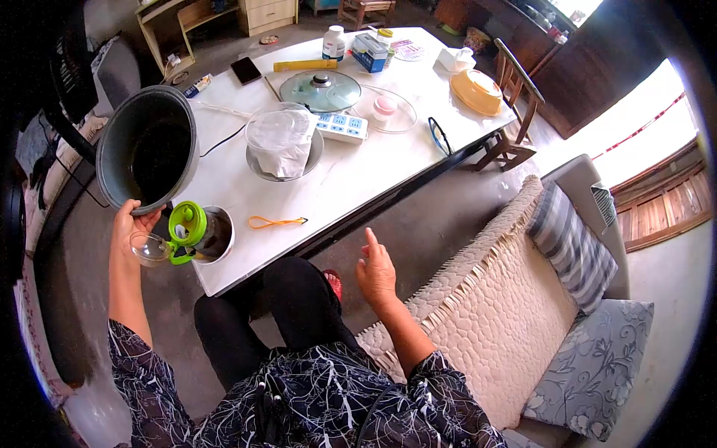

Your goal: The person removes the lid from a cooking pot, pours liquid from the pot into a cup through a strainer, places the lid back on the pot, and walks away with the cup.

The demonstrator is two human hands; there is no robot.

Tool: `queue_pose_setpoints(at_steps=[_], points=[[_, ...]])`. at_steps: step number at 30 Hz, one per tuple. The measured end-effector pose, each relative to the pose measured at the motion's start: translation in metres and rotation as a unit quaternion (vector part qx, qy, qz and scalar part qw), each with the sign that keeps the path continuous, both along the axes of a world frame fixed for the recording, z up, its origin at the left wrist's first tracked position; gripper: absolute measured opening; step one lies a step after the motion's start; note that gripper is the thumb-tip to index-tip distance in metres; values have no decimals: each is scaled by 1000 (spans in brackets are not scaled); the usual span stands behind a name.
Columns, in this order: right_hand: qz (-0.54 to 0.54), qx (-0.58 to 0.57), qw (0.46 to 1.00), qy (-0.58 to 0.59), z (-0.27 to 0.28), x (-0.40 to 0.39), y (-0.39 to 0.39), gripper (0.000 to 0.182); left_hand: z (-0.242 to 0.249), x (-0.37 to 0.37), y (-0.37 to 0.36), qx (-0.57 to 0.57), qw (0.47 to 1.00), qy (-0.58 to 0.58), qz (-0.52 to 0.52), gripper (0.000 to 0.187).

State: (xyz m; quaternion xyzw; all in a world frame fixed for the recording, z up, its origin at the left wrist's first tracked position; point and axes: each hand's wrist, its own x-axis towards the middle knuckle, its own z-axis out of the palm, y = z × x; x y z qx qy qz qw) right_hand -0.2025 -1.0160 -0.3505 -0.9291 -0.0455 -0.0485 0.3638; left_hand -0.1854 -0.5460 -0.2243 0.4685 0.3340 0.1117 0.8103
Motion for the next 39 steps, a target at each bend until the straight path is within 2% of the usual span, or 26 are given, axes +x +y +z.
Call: queue_pose_setpoints(at_steps=[11,14,16,17,19,20,22,24,27,31,35,39], points=[[41,14,999,-27,-2,1,20,68,-2,-2,0,-13,1000,-3,-2,19],[48,29,998,-38,1,-1,29,62,-4,-3,2,-16,1000,-12,-10,18],[52,51,994,-79,-1,-1,29,48,-3,-4,1,-18,1000,-3,4,17],[56,50,994,-77,0,0,29,48,-2,-3,0,-20,1000,4,12,17],[61,80,990,-102,5,4,30,26,-2,-4,0,-17,1000,10,19,17],[62,79,990,-101,5,5,30,26,-2,-4,1,-24,1000,5,13,17],[59,92,987,-118,7,8,30,9,-2,-6,2,-32,999,0,5,18],[50,100,987,-115,5,9,31,6,-2,-6,3,-22,1000,1,12,18],[42,100,989,-102,2,8,30,8,-13,-4,14,-29,1000,2,7,19],[22,159,985,-69,5,4,30,11,-22,-4,26,-18,1000,10,-4,15],[18,133,991,-25,4,4,23,14,-19,-4,24,-29,999,24,-8,17],[15,97,995,11,-8,2,15,28,-17,-6,22,-21,999,27,2,21]])
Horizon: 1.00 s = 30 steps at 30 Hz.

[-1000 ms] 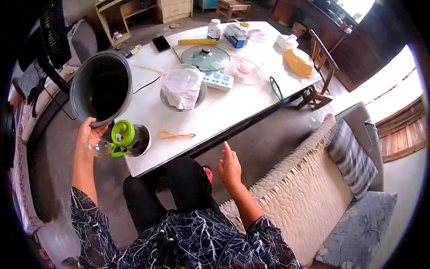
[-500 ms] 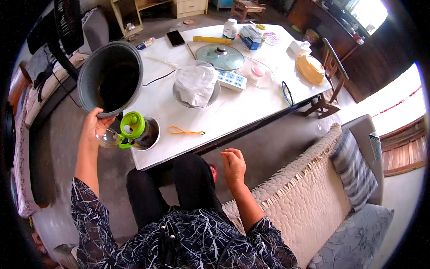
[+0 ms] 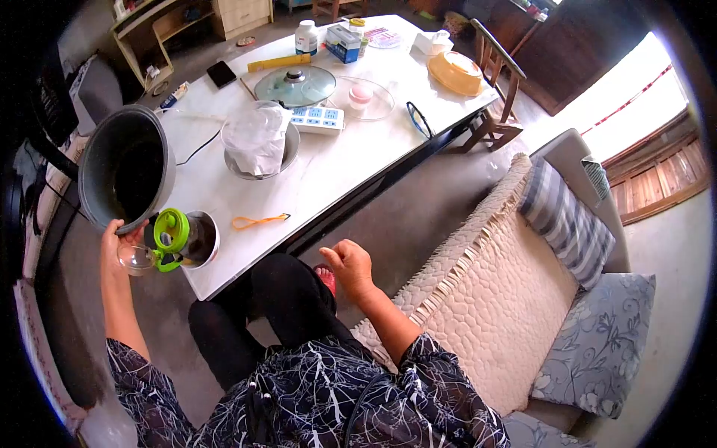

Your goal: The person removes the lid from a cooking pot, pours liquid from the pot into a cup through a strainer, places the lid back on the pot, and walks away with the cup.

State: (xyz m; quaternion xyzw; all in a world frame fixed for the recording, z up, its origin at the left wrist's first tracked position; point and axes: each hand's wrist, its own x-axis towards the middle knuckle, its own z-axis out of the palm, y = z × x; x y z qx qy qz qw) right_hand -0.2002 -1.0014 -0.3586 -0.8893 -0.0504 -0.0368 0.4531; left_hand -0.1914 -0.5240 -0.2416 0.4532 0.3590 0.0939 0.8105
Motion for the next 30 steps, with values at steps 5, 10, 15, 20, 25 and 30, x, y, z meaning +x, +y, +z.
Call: queue_pose_setpoints(at_steps=[5,10,15,20,25,30], points=[[17,61,997,33,-7,-1,-2,42,5,0,-2,0,1000,8,-2,21],[21,35,999,20,-21,1,-3,39,-4,1,-4,-44,998,-42,2,26],[20,33,998,40,-14,-4,2,40,-3,0,-7,-33,999,0,11,34],[17,24,999,45,-21,-10,3,41,1,-2,-16,-29,999,-20,-12,31],[26,10,999,44,-29,-11,2,42,-5,1,-16,-8,1000,-25,-11,28],[37,23,997,67,-31,-11,5,41,-5,6,-20,-13,1000,-21,-12,26]])
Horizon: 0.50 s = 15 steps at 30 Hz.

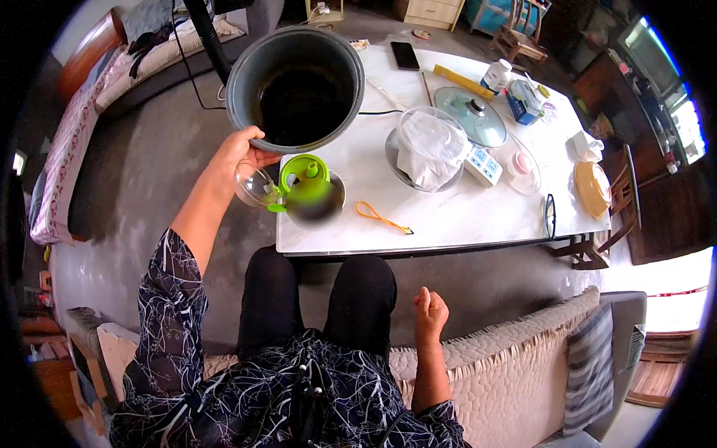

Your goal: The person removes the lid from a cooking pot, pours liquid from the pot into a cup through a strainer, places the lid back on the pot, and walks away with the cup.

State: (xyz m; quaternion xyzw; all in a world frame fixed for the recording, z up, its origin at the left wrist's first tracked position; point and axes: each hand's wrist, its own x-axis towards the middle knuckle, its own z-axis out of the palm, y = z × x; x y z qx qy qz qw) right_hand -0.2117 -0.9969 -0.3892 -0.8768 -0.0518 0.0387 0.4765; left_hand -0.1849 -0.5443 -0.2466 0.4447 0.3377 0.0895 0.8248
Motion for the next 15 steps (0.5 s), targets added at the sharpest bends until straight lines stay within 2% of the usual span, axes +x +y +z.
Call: queue_pose_setpoints(at_steps=[15], points=[[6,28,1000,0,-1,-2,6,42,-19,15,-1,14,999,4,-43,27]])
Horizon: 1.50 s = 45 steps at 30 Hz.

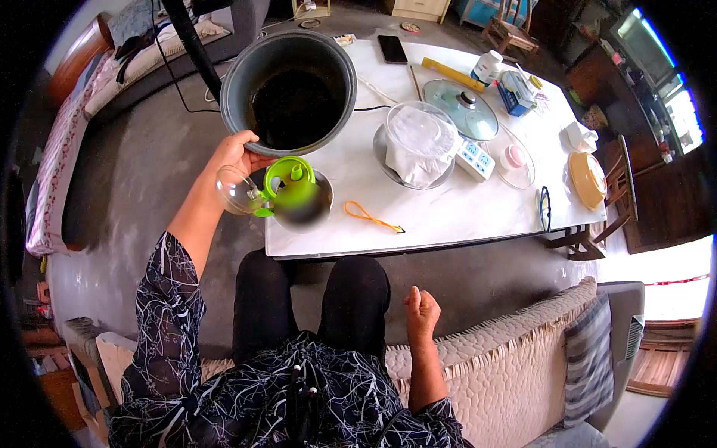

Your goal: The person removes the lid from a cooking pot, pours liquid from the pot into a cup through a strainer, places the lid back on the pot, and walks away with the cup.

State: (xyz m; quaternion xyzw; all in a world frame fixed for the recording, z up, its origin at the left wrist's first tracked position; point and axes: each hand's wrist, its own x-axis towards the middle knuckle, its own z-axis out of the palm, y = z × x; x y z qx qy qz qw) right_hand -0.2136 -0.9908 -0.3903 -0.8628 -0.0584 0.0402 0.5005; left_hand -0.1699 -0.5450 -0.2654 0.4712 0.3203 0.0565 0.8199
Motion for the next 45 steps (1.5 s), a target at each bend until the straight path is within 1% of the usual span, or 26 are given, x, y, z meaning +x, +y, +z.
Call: queue_pose_setpoints(at_steps=[7,9,10,12,15,17,21,22,25,27,29,31,32,33,36,40,42,43,45], points=[[-17,21,999,29,-3,0,-1,39,-11,9,-1,-35,999,-21,-11,24],[-5,5,1000,30,0,1,0,39,-12,9,-4,-39,999,-30,11,24],[-6,3,999,35,1,2,0,39,-13,9,-3,-56,998,-39,5,19],[-9,31,999,26,1,3,2,39,-16,10,-1,-52,998,-33,-1,18],[-6,0,1000,13,14,4,5,41,-17,12,0,-29,999,-22,-1,20],[-11,9,1000,28,14,5,6,39,-12,13,-3,-20,1000,-17,-6,21],[-6,6,1000,28,11,3,7,41,-15,15,0,-29,999,-24,-17,22],[2,2,1000,24,11,4,7,43,-16,16,1,-30,999,-26,-14,22],[-11,9,999,40,10,2,9,41,-16,14,-2,-46,999,-19,0,21],[-20,50,997,55,-12,2,1,38,-13,15,-9,-57,998,-16,29,19],[-20,11,999,37,-22,1,-4,37,-12,13,-8,-76,997,-22,-6,19],[-21,-1,999,27,-11,1,1,38,-21,13,-4,-38,999,-15,10,29],[-5,-14,1000,13,-8,1,1,36,-21,12,-2,-52,998,-14,12,28],[-5,-25,999,25,-3,1,2,36,-23,13,-1,-68,998,-13,13,27],[0,-8,1000,1,-12,0,0,36,-29,14,1,-92,995,-29,27,18],[-5,-39,999,-20,-6,-2,1,36,-48,16,18,-78,996,-27,23,9],[-8,-28,999,14,-3,-3,1,36,-45,15,15,-65,997,-17,28,6],[-18,-27,999,11,-1,-4,0,36,-48,16,17,-73,997,-7,39,6],[-7,-56,997,47,1,-5,-2,37,-42,16,11,-55,997,-13,48,6]])
